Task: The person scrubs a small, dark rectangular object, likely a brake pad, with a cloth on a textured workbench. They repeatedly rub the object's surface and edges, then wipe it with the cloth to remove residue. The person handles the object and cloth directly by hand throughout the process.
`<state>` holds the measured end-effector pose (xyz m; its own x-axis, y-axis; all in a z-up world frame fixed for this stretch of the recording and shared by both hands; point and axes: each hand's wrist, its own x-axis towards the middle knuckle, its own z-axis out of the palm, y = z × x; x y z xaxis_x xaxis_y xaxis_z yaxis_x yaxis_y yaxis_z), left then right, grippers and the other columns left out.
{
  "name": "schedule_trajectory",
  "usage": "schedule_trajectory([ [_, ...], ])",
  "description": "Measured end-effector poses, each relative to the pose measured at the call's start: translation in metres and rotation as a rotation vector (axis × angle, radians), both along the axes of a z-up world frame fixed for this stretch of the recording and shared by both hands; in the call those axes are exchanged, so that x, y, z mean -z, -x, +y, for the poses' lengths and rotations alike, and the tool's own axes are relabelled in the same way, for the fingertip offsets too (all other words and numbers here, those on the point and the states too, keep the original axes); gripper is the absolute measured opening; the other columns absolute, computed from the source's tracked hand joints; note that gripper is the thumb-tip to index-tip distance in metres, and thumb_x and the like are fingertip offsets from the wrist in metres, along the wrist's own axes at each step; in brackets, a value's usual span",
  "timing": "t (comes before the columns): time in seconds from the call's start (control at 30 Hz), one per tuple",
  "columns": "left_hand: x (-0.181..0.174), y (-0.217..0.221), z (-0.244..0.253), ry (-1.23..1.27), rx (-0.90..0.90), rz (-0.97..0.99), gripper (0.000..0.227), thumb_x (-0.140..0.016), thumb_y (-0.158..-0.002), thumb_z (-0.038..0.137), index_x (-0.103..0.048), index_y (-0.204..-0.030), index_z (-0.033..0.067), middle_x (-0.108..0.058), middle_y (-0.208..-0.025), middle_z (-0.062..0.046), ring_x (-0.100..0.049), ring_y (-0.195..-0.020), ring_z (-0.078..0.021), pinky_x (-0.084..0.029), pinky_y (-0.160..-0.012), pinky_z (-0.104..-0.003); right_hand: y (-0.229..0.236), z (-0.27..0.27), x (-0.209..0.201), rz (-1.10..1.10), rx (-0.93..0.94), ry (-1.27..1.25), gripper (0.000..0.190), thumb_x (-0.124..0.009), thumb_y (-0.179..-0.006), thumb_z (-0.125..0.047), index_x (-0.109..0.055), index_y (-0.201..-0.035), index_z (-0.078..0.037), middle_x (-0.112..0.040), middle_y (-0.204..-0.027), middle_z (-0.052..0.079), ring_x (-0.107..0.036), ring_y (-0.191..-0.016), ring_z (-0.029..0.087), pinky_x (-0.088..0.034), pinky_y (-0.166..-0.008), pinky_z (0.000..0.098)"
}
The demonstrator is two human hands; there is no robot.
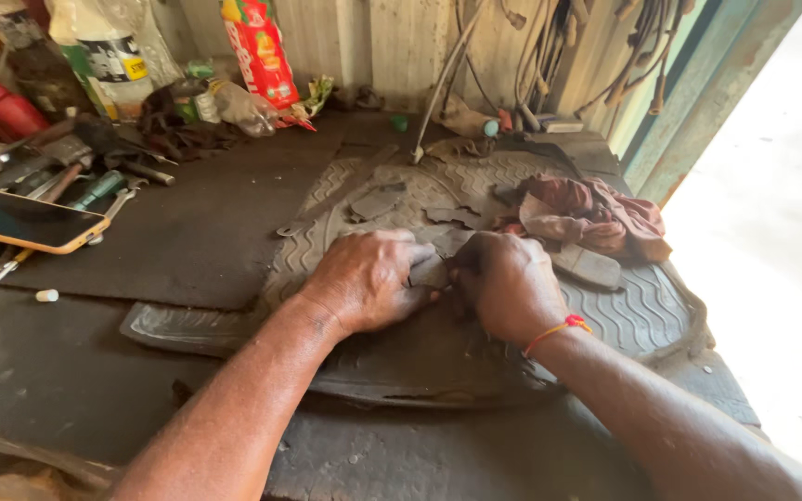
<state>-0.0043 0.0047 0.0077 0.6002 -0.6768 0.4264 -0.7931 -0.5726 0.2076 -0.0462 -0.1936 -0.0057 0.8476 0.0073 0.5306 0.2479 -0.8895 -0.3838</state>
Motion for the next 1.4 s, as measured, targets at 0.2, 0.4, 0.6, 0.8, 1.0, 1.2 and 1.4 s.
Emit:
schedule_trajectory([
  [0.2,0.000,-0.003,0.000,-0.031,-0.031,-0.033,0.036,-0.081,-0.077,0.041,-0.076,-0.105,0.0184,-0.072,-0.097,-0.009,-0.069,-0.094,-0.0357,-0.055,-0.078,-0.050,-0.008,-0.005,0.007,0.014,-0.028,-0.017,0.015,-0.075,-0.080,-0.022,-0.078,-0.086,-0.009,-0.076,-0.088,0.016,-0.073,-0.087,0.037,-0.056,-0.081,0.0470],
  [0.4,0.003,-0.008,-0.001,-0.008,0.022,-0.071,0.041,-0.080,-0.078,0.046,-0.074,-0.105,0.0151,-0.072,-0.099,-0.009,-0.069,-0.095,-0.0361,-0.055,-0.080,-0.050,-0.012,-0.003,0.007,-0.045,0.019,0.026,0.017,-0.078,-0.082,-0.025,-0.077,-0.084,-0.008,-0.074,-0.088,0.019,-0.070,-0.085,0.040,-0.055,-0.077,0.0496],
  [0.6,0.003,-0.001,0.000,-0.033,-0.003,-0.046,0.048,-0.077,-0.080,0.046,-0.073,-0.117,0.0156,-0.071,-0.099,-0.011,-0.069,-0.096,-0.0356,-0.054,-0.085,-0.049,0.008,-0.001,-0.007,0.132,-0.021,0.066,0.015,-0.077,-0.081,-0.024,-0.079,-0.082,-0.009,-0.075,-0.082,0.016,-0.072,-0.081,0.035,-0.057,-0.076,0.0463],
  [0.8,0.014,-0.014,0.004,0.007,0.020,-0.112,0.058,-0.070,-0.087,0.042,-0.065,-0.128,0.0029,-0.071,-0.113,-0.017,-0.067,-0.103,-0.0384,-0.053,-0.088,-0.050,0.027,-0.011,-0.037,0.344,-0.026,-0.342,0.017,-0.070,-0.083,-0.019,-0.079,-0.091,-0.007,-0.074,-0.063,0.009,-0.070,-0.057,0.021,-0.056,-0.057,0.0369],
  [1.0,0.008,-0.015,0.005,0.097,0.096,-0.010,0.043,-0.058,-0.100,0.039,-0.068,-0.124,0.0055,-0.073,-0.111,-0.021,-0.070,-0.097,-0.0390,-0.056,-0.083,-0.048,0.026,-0.026,-0.047,0.080,0.030,-0.390,0.020,-0.070,-0.083,-0.013,-0.078,-0.096,-0.001,-0.072,-0.066,0.005,-0.068,-0.058,0.012,-0.054,-0.057,0.0294],
  [1.2,0.002,-0.013,0.004,0.159,-0.023,0.105,0.034,-0.055,-0.102,0.036,-0.074,-0.105,0.0076,-0.074,-0.083,-0.020,-0.071,-0.084,-0.0393,-0.055,-0.073,-0.050,0.018,-0.035,-0.041,0.151,0.084,-0.474,0.020,-0.066,-0.085,-0.012,-0.076,-0.098,0.000,-0.070,-0.062,0.006,-0.065,-0.056,0.012,-0.053,-0.058,0.0282],
  [1.4,-0.010,-0.006,0.007,0.124,-0.074,0.469,0.051,-0.084,-0.074,0.051,-0.075,-0.101,0.0088,-0.077,-0.084,-0.012,-0.076,-0.082,-0.0280,-0.058,-0.073,-0.040,0.019,-0.033,-0.036,0.168,0.027,-0.458,0.020,-0.066,-0.086,-0.013,-0.074,-0.097,0.001,-0.067,-0.060,0.006,-0.064,-0.055,0.014,-0.053,-0.056,0.0325],
])
